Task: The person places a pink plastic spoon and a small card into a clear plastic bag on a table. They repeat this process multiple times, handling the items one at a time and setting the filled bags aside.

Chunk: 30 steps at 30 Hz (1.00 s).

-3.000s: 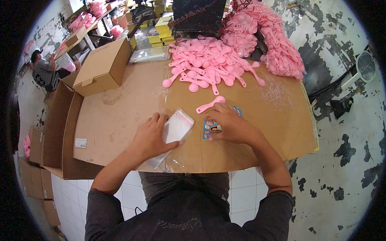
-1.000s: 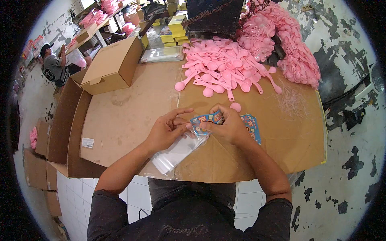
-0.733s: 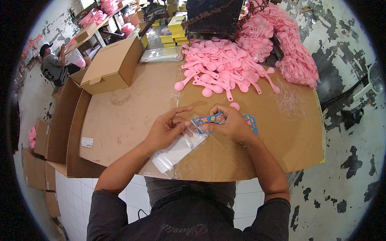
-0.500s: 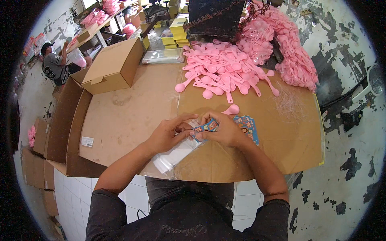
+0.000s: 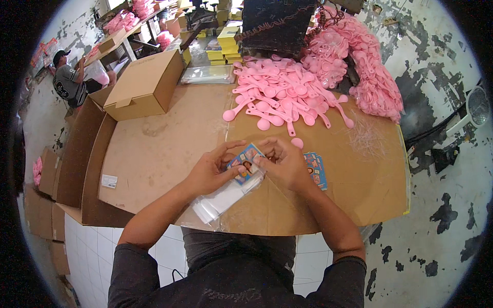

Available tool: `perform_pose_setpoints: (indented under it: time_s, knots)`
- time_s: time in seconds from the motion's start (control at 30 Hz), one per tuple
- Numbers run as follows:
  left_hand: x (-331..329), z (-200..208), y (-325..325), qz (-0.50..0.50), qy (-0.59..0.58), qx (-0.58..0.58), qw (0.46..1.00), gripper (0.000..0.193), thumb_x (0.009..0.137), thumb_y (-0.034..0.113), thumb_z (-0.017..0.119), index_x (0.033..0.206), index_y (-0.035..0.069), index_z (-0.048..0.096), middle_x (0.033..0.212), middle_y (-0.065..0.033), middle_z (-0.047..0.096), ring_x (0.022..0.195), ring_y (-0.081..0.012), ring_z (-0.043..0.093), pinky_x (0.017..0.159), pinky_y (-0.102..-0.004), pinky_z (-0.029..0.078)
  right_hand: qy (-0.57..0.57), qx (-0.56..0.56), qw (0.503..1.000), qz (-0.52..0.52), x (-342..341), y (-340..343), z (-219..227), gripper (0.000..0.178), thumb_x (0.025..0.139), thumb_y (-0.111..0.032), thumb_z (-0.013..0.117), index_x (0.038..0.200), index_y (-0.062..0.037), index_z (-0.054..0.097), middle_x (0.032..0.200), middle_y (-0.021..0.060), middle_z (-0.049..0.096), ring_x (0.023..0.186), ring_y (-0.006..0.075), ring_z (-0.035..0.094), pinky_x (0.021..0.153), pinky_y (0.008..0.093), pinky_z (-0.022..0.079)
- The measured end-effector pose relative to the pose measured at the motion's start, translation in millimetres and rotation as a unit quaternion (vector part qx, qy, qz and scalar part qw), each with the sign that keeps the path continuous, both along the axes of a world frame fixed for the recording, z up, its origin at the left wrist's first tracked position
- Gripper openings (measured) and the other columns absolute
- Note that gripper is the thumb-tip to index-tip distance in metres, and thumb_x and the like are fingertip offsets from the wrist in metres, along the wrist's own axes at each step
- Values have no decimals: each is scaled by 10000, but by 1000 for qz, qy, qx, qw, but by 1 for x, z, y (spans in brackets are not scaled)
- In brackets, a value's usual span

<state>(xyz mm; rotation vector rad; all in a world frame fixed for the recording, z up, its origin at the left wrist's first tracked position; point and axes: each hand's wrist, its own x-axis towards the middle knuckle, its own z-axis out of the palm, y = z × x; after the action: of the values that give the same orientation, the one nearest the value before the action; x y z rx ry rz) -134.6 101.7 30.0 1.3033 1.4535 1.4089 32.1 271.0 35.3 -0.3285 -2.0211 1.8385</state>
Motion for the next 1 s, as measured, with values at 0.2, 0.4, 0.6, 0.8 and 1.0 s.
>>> perform_pose_setpoints:
  time_s: [0.2, 0.4, 0.6, 0.8, 1.0]
  knots:
    - [-2, 3, -1, -31, -61, -30, 997, 587, 1005, 39, 664, 1541, 82, 427, 1075, -99, 760, 956, -90, 687, 828, -255, 542, 28, 172, 983, 54, 6, 8, 1, 156, 963, -101, 714, 1085, -4, 726, 1040, 75, 706, 937, 156, 668, 788, 304, 543]
    - [-4, 6, 2, -3, -123, -14, 992, 540, 1024, 24, 631, 1528, 42, 440, 1091, -89, 755, 968, -74, 676, 814, -241, 543, -23, 414, 910, 10, 16, 42, 20, 205, 905, -77, 682, 1101, -36, 725, 1154, 128, 676, 1087, 281, 637, 951, 413, 500]
    - [-5, -4, 6, -10, -171, -18, 985, 494, 1019, 27, 642, 1482, -13, 475, 1137, -100, 749, 994, -90, 683, 848, -250, 564, 0, 558, 829, -43, 10, 43, 8, 276, 890, -13, 650, 1158, -36, 708, 1139, 112, 685, 1036, 314, 640, 975, 431, 485]
    - [1, 3, 1, -31, -163, -21, 986, 487, 1001, 25, 672, 1455, -16, 502, 1152, -107, 746, 1016, -103, 689, 869, -253, 565, 166, 93, 966, -172, -1, 14, 26, 286, 987, 22, 634, 1272, 0, 644, 1160, 91, 697, 956, 146, 685, 806, 310, 574]
    - [3, 1, 3, -39, -136, -22, 990, 438, 1006, 30, 667, 1423, -24, 544, 1172, -100, 734, 1053, -100, 675, 902, -261, 554, 149, 28, 976, -155, 2, 20, 19, 334, 983, 30, 654, 1313, 42, 601, 1112, 95, 694, 940, 134, 697, 798, 271, 597]
